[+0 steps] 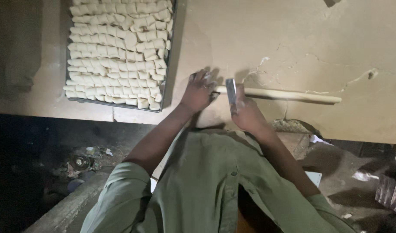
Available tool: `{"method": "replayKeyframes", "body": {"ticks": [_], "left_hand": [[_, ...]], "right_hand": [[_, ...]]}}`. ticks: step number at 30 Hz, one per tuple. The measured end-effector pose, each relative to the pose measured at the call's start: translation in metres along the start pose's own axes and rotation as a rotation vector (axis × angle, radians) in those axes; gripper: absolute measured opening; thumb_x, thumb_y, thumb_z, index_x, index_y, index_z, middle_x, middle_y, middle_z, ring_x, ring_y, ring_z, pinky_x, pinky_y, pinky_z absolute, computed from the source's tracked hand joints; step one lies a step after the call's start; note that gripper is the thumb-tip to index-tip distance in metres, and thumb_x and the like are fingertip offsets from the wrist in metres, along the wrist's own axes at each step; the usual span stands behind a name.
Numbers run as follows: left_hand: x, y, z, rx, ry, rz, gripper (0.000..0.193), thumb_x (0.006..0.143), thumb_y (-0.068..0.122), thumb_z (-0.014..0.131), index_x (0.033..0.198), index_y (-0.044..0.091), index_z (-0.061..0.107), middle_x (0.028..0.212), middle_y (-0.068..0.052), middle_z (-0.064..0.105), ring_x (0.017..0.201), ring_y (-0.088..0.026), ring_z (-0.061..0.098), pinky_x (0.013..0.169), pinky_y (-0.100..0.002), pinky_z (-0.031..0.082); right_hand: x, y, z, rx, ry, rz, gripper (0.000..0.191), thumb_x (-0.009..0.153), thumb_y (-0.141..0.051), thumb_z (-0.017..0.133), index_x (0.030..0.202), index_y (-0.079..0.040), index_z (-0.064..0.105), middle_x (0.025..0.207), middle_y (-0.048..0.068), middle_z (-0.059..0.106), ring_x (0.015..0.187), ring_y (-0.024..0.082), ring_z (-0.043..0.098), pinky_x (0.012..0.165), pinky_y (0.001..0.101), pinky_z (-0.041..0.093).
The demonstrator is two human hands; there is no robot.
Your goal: The person rolls a piece of dough back and forth on the table into a long rope, then uses a dough scraper to cut the rope into small pieces and places the pieces onto a tray already filled with similar dough pieces. They repeat this cycle with additional dough ropes, occasionally dusting flour on the table.
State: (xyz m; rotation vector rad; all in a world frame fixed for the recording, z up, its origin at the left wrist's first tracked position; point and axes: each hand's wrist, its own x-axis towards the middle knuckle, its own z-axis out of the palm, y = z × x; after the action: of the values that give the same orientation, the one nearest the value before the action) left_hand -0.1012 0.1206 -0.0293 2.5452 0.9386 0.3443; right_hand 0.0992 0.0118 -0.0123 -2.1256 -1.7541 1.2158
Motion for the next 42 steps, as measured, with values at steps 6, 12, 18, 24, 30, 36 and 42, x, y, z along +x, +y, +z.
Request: {"method": "replayKeyframes", "body": {"ticks": [6,12,18,24,30,36,42], "left_hand": [[0.003,-0.003,-0.004,-0.027,-0.061,-0.011,0.044,0.085,0.03,0.075,0.124,0.011,0.07,0.141,-0.016,0.058,0.14,-0.038,0.042,0.113,-0.057,0.035],[0.014,0.01,-0.001,-0.033,-0.067,0.022,0.046,0.082,0.038,0.077,0.12,0.013,0.071,0.142,-0.016,0.056,0.139,-0.04,0.04,0.112,-0.061,0.033],[0.03,0.023,0.01,-0.011,-0.004,0.053,0.048,0.079,0.04,0.076,0.119,0.015,0.074,0.146,-0.015,0.056,0.138,-0.041,0.038,0.111,-0.061,0.03],[0.042,0.037,0.028,-0.016,-0.11,0.031,0.05,0.081,0.045,0.076,0.12,0.014,0.073,0.142,-0.018,0.057,0.142,-0.042,0.036,0.115,-0.064,0.025],[0.057,0.052,0.046,0.036,-0.099,0.076,0.052,0.084,0.042,0.073,0.131,0.019,0.069,0.144,-0.017,0.054,0.144,-0.045,0.031,0.115,-0.071,0.017],[0.068,0.075,0.057,0.025,-0.181,0.094,0.051,0.086,0.044,0.072,0.132,0.021,0.068,0.156,-0.014,0.043,0.149,-0.046,0.026,0.117,-0.075,0.015],[0.083,0.095,0.066,-0.007,-0.177,0.103,0.05,0.086,0.048,0.073,0.127,0.019,0.07,0.161,-0.013,0.039,0.15,-0.047,0.023,0.118,-0.075,0.012]], "right_hand": [[0.017,-0.013,-0.013,0.036,0.089,-0.142,0.078,0.091,-0.009,0.06,0.151,0.005,0.012,0.091,0.035,0.067,0.083,0.054,0.068,0.075,0.0563,0.056],[0.004,0.011,-0.019,-0.027,0.09,-0.135,0.091,0.08,-0.01,0.067,0.148,0.007,0.009,0.095,0.038,0.065,0.082,0.053,0.067,0.071,0.0564,0.056],[-0.003,0.033,-0.023,-0.115,0.141,-0.049,0.08,0.089,-0.001,0.051,0.159,0.003,0.012,0.122,0.039,0.059,0.073,0.05,0.069,0.066,0.0559,0.057],[-0.012,0.052,-0.037,0.022,0.264,-0.064,0.064,0.094,-0.009,0.058,0.147,-0.001,0.024,0.102,0.036,0.067,0.091,0.056,0.065,0.077,0.0607,0.053],[-0.017,0.08,-0.042,0.022,0.106,0.099,0.073,0.093,-0.011,0.055,0.153,0.004,0.017,0.102,0.032,0.069,0.092,0.051,0.07,0.08,0.0548,0.058],[-0.026,0.114,-0.056,0.032,0.069,0.037,0.085,0.083,-0.009,0.059,0.153,0.01,0.014,0.108,0.037,0.065,0.092,0.051,0.068,0.086,0.0523,0.056],[-0.035,0.123,-0.077,0.1,0.067,0.072,0.051,0.103,-0.017,0.052,0.145,0.004,0.032,0.118,0.04,0.057,0.093,0.054,0.062,0.084,0.058,0.051]]}}
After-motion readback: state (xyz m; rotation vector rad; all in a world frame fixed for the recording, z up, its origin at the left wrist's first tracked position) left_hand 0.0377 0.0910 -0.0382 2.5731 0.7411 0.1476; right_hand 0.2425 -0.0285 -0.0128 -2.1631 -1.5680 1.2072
